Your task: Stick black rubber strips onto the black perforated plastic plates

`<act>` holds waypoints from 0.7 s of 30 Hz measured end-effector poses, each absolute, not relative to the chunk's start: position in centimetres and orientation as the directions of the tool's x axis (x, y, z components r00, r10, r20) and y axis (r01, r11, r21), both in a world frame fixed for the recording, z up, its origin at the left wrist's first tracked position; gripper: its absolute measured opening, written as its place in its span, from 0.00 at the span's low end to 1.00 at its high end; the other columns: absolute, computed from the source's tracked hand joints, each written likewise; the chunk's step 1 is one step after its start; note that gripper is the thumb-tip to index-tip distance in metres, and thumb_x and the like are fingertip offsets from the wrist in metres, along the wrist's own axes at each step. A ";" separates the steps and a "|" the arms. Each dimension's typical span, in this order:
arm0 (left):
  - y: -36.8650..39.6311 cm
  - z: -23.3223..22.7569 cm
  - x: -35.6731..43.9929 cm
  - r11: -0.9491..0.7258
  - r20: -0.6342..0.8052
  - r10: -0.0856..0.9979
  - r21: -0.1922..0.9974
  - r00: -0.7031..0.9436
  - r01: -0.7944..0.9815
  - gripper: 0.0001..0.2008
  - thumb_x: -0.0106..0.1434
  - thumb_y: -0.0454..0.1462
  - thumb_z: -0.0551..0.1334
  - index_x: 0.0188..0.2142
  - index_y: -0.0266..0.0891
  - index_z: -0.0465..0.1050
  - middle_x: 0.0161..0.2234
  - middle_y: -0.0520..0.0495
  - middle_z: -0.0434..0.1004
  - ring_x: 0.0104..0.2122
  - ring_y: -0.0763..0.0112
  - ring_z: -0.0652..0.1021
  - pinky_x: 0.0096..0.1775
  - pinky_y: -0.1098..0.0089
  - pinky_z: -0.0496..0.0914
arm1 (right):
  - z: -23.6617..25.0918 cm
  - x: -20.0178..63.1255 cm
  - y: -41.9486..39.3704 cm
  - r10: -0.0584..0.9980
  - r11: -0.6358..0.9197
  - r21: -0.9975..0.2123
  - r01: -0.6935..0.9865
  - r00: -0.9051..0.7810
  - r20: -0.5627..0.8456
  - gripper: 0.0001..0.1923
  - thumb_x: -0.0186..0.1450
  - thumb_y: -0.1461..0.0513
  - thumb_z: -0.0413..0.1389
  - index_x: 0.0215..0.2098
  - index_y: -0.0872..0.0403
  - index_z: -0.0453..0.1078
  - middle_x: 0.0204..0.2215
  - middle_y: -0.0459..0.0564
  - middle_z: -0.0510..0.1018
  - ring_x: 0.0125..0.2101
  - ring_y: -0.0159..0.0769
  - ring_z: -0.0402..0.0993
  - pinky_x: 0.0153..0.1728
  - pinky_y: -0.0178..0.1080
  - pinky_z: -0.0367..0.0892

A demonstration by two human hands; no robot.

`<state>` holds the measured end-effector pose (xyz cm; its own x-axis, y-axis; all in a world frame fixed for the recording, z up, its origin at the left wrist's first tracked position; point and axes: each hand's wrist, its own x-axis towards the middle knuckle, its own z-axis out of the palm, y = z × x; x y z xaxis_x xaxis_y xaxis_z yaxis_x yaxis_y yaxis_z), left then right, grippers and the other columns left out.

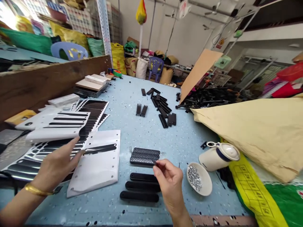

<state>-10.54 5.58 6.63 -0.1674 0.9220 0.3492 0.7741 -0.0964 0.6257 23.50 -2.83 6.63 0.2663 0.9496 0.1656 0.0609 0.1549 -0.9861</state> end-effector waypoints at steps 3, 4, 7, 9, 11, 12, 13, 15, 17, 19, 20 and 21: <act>3.3 6.4 -8.4 -0.117 0.478 0.864 0.500 -0.161 0.858 0.23 0.58 0.46 0.64 0.49 0.37 0.73 0.39 0.45 0.80 0.38 0.56 0.78 0.41 0.63 0.71 | 6.2 23.9 -3.9 0.962 0.181 -0.932 0.313 0.142 0.235 0.05 0.60 0.64 0.62 0.36 0.52 0.78 0.26 0.47 0.74 0.28 0.34 0.70 0.29 0.36 0.68; 2.1 6.5 -7.2 -0.134 0.448 0.881 0.549 -0.155 0.825 0.21 0.56 0.46 0.65 0.47 0.39 0.75 0.38 0.45 0.81 0.36 0.58 0.78 0.39 0.64 0.71 | 6.2 23.5 -4.3 0.960 0.212 -0.904 0.371 0.093 0.263 0.06 0.60 0.65 0.62 0.36 0.52 0.78 0.26 0.47 0.74 0.27 0.35 0.71 0.28 0.37 0.68; -1.5 6.8 -2.4 -0.123 0.094 0.992 0.864 0.084 0.488 0.12 0.53 0.47 0.67 0.32 0.43 0.78 0.25 0.51 0.79 0.23 0.67 0.76 0.26 0.71 0.70 | 5.8 21.7 -5.6 0.935 0.336 -0.818 0.466 -0.060 0.350 0.10 0.60 0.64 0.61 0.41 0.54 0.78 0.26 0.49 0.75 0.26 0.36 0.72 0.27 0.38 0.68; -3.1 6.7 0.4 0.091 -0.180 0.932 0.957 0.316 0.276 0.11 0.57 0.46 0.64 0.28 0.41 0.76 0.21 0.51 0.76 0.21 0.70 0.75 0.24 0.73 0.68 | 5.3 20.6 -6.5 0.902 0.419 -0.746 0.518 -0.143 0.408 0.10 0.61 0.63 0.60 0.41 0.55 0.77 0.25 0.49 0.74 0.25 0.37 0.71 0.26 0.39 0.68; -3.8 6.5 2.1 0.289 -0.322 0.845 0.947 0.426 0.142 0.12 0.58 0.45 0.63 0.26 0.39 0.73 0.20 0.52 0.75 0.19 0.73 0.74 0.24 0.74 0.66 | 4.9 20.2 -7.2 0.865 0.483 -0.676 0.556 -0.186 0.465 0.10 0.62 0.62 0.60 0.41 0.55 0.76 0.24 0.49 0.74 0.24 0.37 0.71 0.24 0.40 0.68; -3.8 6.4 2.6 0.358 -0.362 0.823 0.929 0.437 0.094 0.13 0.58 0.45 0.63 0.25 0.38 0.72 0.19 0.52 0.75 0.18 0.75 0.73 0.23 0.75 0.64 | 4.8 20.3 -7.4 0.851 0.500 -0.654 0.568 -0.183 0.492 0.10 0.62 0.62 0.59 0.41 0.56 0.76 0.25 0.50 0.74 0.25 0.38 0.71 0.24 0.41 0.68; -3.7 6.3 2.7 0.409 -0.390 0.815 0.911 0.428 0.053 0.13 0.58 0.45 0.63 0.25 0.38 0.71 0.19 0.52 0.75 0.18 0.76 0.72 0.21 0.76 0.62 | 4.8 20.6 -7.5 0.839 0.510 -0.638 0.577 -0.169 0.517 0.10 0.63 0.62 0.59 0.42 0.56 0.75 0.26 0.51 0.75 0.26 0.39 0.72 0.25 0.41 0.69; -3.2 6.2 2.7 0.473 -0.433 0.812 0.881 0.392 -0.006 0.13 0.57 0.45 0.65 0.25 0.37 0.71 0.19 0.51 0.76 0.16 0.77 0.72 0.19 0.78 0.58 | 4.9 21.8 -7.7 0.822 0.509 -0.618 0.599 -0.125 0.555 0.10 0.63 0.64 0.58 0.43 0.58 0.74 0.29 0.54 0.77 0.28 0.40 0.74 0.27 0.41 0.71; -2.6 6.4 2.5 0.509 -0.461 0.806 0.860 0.371 -0.037 0.13 0.56 0.45 0.66 0.26 0.37 0.71 0.19 0.50 0.77 0.16 0.78 0.72 0.19 0.78 0.57 | 5.0 23.0 -7.8 0.809 0.504 -0.593 0.628 -0.102 0.579 0.09 0.63 0.67 0.57 0.43 0.59 0.73 0.30 0.55 0.78 0.30 0.40 0.74 0.28 0.41 0.71; -2.1 6.6 2.6 0.531 -0.475 0.796 0.845 0.376 -0.056 0.13 0.55 0.44 0.67 0.25 0.37 0.72 0.19 0.50 0.77 0.17 0.78 0.72 0.19 0.79 0.58 | 4.9 24.0 -7.8 0.781 0.530 -0.546 0.649 -0.123 0.612 0.10 0.63 0.69 0.55 0.43 0.60 0.73 0.30 0.56 0.77 0.29 0.40 0.74 0.27 0.41 0.71; -1.9 6.6 2.6 0.538 -0.476 0.790 0.840 0.386 -0.065 0.13 0.55 0.44 0.67 0.25 0.37 0.72 0.19 0.50 0.77 0.17 0.78 0.72 0.19 0.79 0.59 | 4.8 24.2 -7.8 0.770 0.544 -0.526 0.654 -0.141 0.622 0.11 0.63 0.69 0.55 0.44 0.60 0.73 0.29 0.56 0.77 0.29 0.41 0.73 0.26 0.42 0.71; -1.7 6.6 2.8 0.542 -0.473 0.785 0.837 0.401 -0.074 0.13 0.55 0.44 0.67 0.25 0.37 0.73 0.19 0.50 0.77 0.17 0.78 0.72 0.19 0.79 0.60 | 4.7 24.4 -7.8 0.765 0.554 -0.512 0.656 -0.158 0.625 0.12 0.63 0.69 0.55 0.45 0.60 0.72 0.29 0.57 0.77 0.29 0.41 0.73 0.26 0.43 0.72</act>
